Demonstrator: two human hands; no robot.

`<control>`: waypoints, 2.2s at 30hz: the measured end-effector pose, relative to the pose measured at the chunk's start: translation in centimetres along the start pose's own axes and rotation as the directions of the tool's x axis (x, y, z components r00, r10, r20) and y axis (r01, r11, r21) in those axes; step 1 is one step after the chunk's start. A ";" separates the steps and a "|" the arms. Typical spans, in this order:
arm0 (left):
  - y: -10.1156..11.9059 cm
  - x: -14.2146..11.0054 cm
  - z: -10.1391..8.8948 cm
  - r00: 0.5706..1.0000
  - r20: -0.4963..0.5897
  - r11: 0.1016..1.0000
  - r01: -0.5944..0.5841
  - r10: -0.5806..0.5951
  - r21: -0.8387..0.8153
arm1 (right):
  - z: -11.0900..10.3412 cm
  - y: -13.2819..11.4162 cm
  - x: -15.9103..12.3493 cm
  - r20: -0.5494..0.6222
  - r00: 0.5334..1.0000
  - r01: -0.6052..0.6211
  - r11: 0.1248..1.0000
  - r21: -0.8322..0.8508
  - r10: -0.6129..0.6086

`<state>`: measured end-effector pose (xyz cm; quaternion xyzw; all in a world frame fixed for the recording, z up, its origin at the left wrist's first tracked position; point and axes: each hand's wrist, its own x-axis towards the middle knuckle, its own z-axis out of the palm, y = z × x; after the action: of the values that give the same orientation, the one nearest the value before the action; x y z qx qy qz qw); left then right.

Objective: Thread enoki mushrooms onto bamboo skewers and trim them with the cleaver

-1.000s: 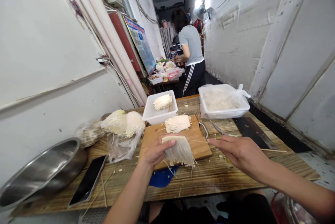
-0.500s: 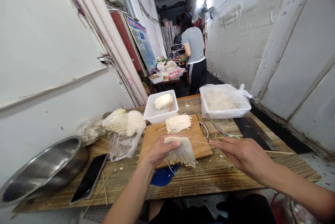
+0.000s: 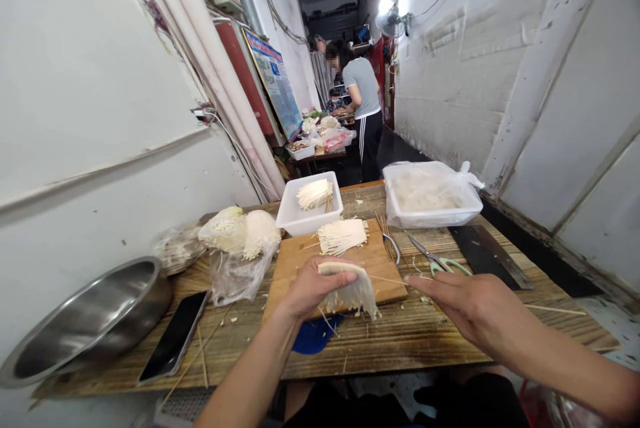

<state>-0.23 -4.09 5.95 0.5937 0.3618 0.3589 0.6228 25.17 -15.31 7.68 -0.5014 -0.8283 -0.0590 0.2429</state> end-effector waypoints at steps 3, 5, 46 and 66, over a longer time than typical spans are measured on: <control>0.3 -0.1 0.2 0.999 0.034 1.000 -0.002 0.002 0.010 | 0.0 0.0 -0.3 0.040 0.998 0.050 0.998 0.045 -0.052; 0.5 -0.2 0.3 0.999 0.047 1.000 0.002 -0.002 0.009 | 0.0 0.1 -0.4 0.037 0.999 0.030 0.998 0.047 -0.032; 0.4 -0.5 1.4 0.999 0.034 0.999 0.015 -0.017 0.046 | 0.2 -0.7 1.5 0.013 0.999 -0.033 0.982 0.184 0.031; 1.3 -2.3 2.3 0.996 0.086 0.999 0.034 -0.035 0.022 | 0.4 -1.8 1.9 0.028 0.999 0.012 0.976 0.219 -0.019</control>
<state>0.65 -7.16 7.40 0.6088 0.3485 0.3184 0.6377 22.82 -14.54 8.47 -0.4659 -0.8373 0.0381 0.2836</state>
